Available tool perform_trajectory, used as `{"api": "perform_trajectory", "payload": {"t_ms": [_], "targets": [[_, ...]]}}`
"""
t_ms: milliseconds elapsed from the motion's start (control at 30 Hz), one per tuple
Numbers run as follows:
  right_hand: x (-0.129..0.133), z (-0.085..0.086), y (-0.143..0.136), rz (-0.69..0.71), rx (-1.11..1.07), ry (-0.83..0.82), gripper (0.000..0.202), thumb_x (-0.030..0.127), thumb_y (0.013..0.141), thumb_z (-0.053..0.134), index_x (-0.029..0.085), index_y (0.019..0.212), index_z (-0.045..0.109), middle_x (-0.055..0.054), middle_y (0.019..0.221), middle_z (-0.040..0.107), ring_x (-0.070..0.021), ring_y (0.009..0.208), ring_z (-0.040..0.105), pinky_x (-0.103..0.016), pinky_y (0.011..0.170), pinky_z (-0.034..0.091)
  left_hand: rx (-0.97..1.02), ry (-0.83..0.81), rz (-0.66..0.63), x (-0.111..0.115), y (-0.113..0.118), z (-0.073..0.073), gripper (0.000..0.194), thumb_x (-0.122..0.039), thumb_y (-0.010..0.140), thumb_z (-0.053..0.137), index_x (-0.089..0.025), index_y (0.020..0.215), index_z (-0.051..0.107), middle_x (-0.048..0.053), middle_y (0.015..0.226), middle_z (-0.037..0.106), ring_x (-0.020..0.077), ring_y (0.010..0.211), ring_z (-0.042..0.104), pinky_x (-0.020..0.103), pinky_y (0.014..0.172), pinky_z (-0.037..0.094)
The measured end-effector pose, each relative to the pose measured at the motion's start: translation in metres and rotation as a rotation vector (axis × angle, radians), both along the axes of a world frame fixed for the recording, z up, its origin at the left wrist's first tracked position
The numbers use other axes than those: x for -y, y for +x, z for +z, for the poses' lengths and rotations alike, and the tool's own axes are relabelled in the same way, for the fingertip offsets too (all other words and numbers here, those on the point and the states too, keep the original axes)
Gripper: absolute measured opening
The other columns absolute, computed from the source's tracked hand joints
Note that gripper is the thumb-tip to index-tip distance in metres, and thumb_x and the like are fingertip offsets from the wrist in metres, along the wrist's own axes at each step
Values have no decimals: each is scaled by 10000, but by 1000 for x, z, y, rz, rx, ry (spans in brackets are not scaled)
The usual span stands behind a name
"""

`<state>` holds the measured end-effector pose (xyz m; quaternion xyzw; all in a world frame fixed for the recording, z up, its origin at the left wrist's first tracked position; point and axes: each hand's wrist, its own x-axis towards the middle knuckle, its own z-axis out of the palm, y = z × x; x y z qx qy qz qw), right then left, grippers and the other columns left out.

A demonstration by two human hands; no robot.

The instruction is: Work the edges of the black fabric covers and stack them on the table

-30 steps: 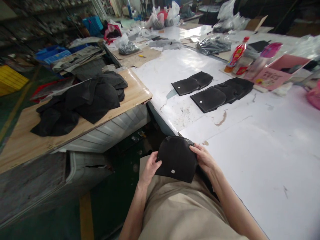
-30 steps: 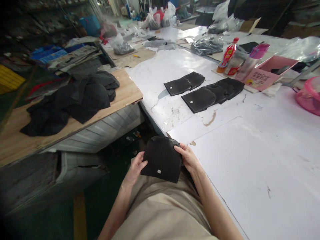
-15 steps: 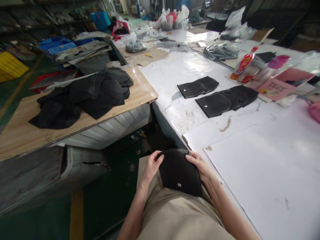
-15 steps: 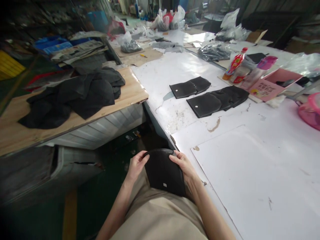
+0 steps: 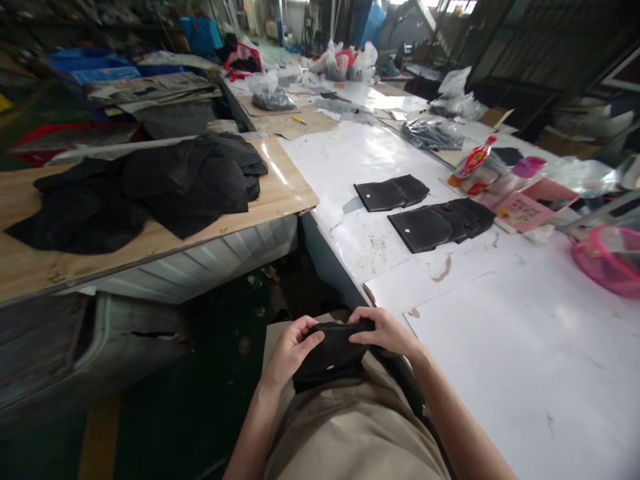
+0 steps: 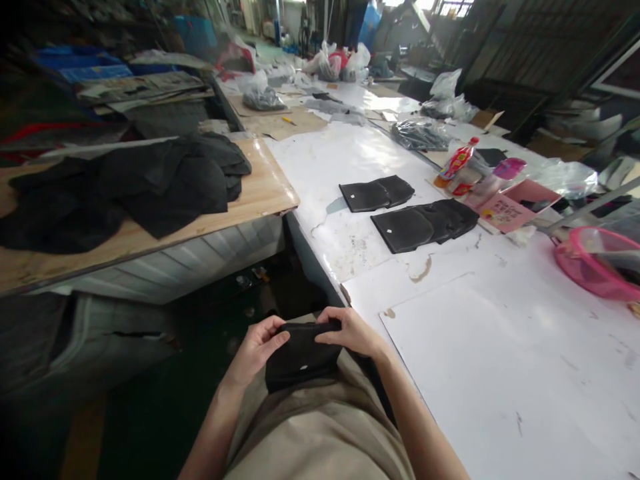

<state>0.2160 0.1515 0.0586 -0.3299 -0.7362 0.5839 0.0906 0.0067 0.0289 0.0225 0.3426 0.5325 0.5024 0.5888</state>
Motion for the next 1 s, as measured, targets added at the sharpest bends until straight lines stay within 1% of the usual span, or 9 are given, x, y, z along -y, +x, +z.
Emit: {"api": "perform_trajectory", "payload": {"t_ms": [100, 200, 300, 433, 533, 600, 700, 833, 1000], "targets": [[2, 11, -22, 188, 95, 218, 224, 352, 778, 723, 173, 689, 624, 45, 626, 520, -105, 598, 452, -226, 538, 304, -13, 18, -2, -1, 2, 6, 257, -392, 816, 683, -154, 887, 619, 16, 781, 629, 122, 683, 562, 202, 602, 424], [5, 19, -37, 220, 72, 281, 273, 367, 805, 694, 175, 632, 605, 48, 576, 482, -95, 555, 414, -226, 500, 268, 34, 55, -23, -2, -3, 7, 280, -395, 779, 714, -162, 911, 633, 23, 810, 654, 142, 712, 594, 217, 630, 449], [1, 25, -38, 112, 46, 213, 275, 375, 819, 675, 180, 636, 612, 41, 570, 499, -100, 545, 417, -220, 478, 283, -14, 82, -78, 0, -19, -2, 382, -378, 710, 769, -177, 1019, 666, 50, 926, 693, 195, 826, 635, 253, 708, 485], [-10, 30, -24, -71, 0, 92, 241, 398, 794, 704, 176, 710, 667, 14, 620, 561, -129, 595, 475, -223, 503, 373, -283, 72, -89, 14, -47, -31, 462, -347, 607, 823, -194, 1032, 724, 56, 929, 725, 254, 873, 649, 298, 744, 506], [-14, 27, -15, -180, -8, 58, 235, 402, 759, 742, 179, 730, 678, 11, 613, 555, -134, 595, 474, -227, 501, 382, -367, 48, -1, 30, -60, -52, 311, -331, 618, 799, -183, 888, 752, 39, 794, 726, 237, 736, 651, 269, 619, 487], [-15, 22, -14, -234, 3, 50, 239, 408, 761, 742, 184, 734, 662, 17, 612, 539, -128, 587, 460, -227, 498, 370, -398, -17, 37, 39, -66, -56, 176, -347, 686, 743, -174, 718, 728, 22, 670, 688, 205, 620, 616, 242, 532, 431], [-14, 11, -21, -287, 7, 92, 240, 412, 771, 733, 191, 750, 642, 18, 649, 537, -133, 617, 458, -232, 526, 377, -338, -117, 20, 48, -71, -48, 255, -380, 753, 688, -159, 627, 682, 13, 605, 642, 174, 556, 567, 231, 501, 385], [-9, -6, -40, -338, -26, 127, 245, 399, 757, 749, 197, 724, 615, 18, 654, 529, -141, 645, 456, -228, 547, 384, 12, -146, 42, 41, -61, -26, 281, -422, 762, 707, -147, 817, 712, 43, 751, 694, 171, 630, 605, 244, 569, 444], [12, -32, -62, -350, -211, -325, 299, 417, 763, 747, 220, 975, 670, -19, 870, 682, -184, 782, 588, -259, 695, 485, 295, 52, 320, 21, -25, 0, 391, -495, 806, 668, -152, 992, 662, 102, 934, 715, 215, 806, 682, 338, 779, 522]]}}
